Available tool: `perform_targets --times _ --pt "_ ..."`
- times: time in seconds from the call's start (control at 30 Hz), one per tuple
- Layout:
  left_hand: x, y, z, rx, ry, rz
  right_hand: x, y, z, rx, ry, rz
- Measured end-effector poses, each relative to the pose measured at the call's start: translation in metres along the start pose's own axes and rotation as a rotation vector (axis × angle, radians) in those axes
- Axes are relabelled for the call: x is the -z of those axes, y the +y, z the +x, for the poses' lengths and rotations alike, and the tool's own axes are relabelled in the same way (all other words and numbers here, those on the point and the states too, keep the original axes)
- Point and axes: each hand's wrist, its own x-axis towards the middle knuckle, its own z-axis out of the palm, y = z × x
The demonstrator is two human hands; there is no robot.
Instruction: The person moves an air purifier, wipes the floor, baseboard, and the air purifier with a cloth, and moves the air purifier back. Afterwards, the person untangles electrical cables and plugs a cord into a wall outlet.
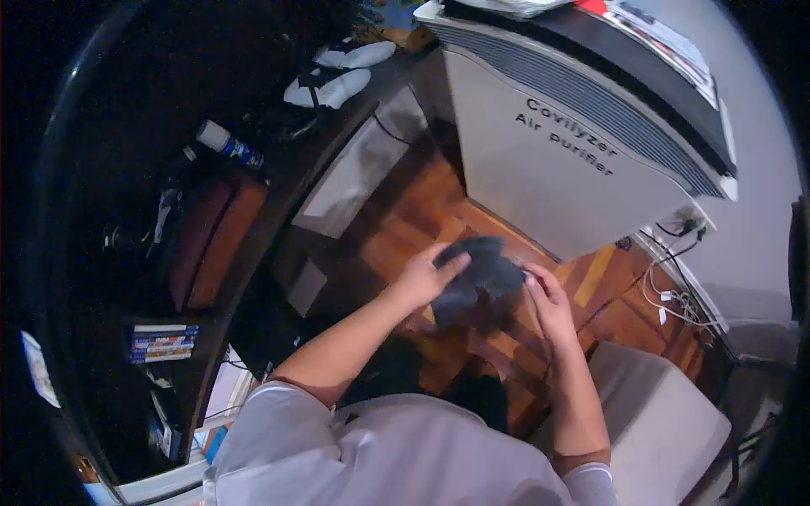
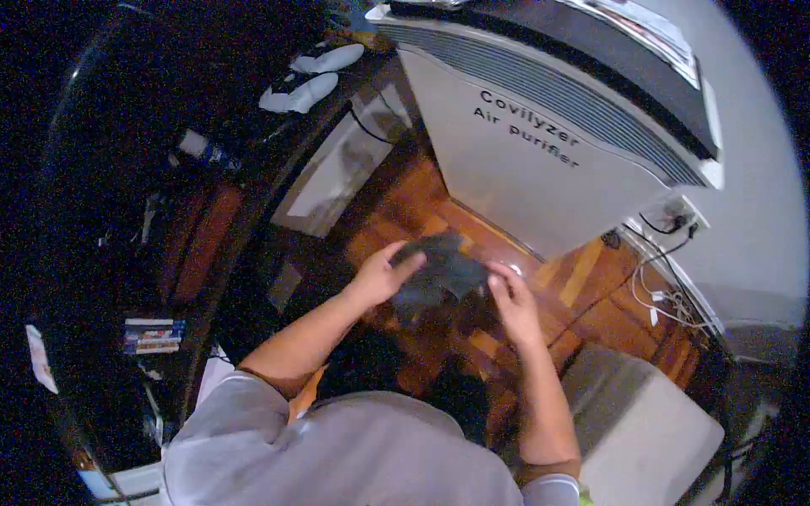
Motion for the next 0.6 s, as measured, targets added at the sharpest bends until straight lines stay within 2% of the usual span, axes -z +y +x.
perform_targets --times 0.03,0.1,0.13,0.17,0.2,0.23,0.3,0.33,0.37,0.4,0.43,0.5,0.53,0.57,0.6 --pt "0.013 -0.007 0.016 0.006 0.005 0.004 0.006 0.012 0.008 0.078 0.081 -0.121" --pt "0.039 -0.033 0.053 -0.264 0.408 0.839 0.04 0.085 0.034 -0.054 0.184 -0.259" --pt "0.052 -0.042 0.074 -0.321 0.482 0.782 0.053 0.113 0.046 -0.05 0.181 -0.261" --pt "0.065 -0.05 0.094 -0.37 0.553 0.724 0.063 0.141 0.055 0.005 0.215 -0.424" --pt "0.077 -0.054 0.114 -0.329 0.635 0.498 0.07 0.159 0.067 0.06 0.245 -0.586" --pt "0.086 -0.055 0.127 -0.317 0.642 0.501 0.076 0.172 0.08 0.056 0.232 -0.584" --pt "0.097 -0.056 0.149 -0.128 0.736 0.301 0.069 0.179 0.099 -0.038 0.186 -0.535" --pt "0.102 -0.062 0.164 -0.115 0.737 0.303 0.058 0.173 0.105 0.004 0.215 -0.457" --pt "0.106 -0.067 0.179 -0.154 0.839 0.235 0.055 0.178 0.117 -0.005 0.208 -0.458" --pt "0.108 -0.074 0.192 -0.194 0.941 0.164 0.053 0.185 0.127 0.049 0.213 -0.703" --pt "0.108 -0.08 0.204 -0.183 0.942 0.161 0.052 0.19 0.138 0.106 0.213 -0.949" --pt "0.11 -0.08 0.218 -0.187 0.685 0.04 0.045 0.195 0.159 0.102 0.149 -1.064" --pt "0.112 -0.081 0.217 -0.112 0.528 -0.001 0.041 0.2 0.167 0.096 0.081 -1.175" --pt "0.109 -0.112 0.24 -0.103 0.527 -0.005 0.033 0.205 0.176 0.088 0.074 -1.178" --pt "0.099 -0.162 0.278 -0.241 0.782 0.265 0.025 0.209 0.184 0.142 0.069 -1.355"
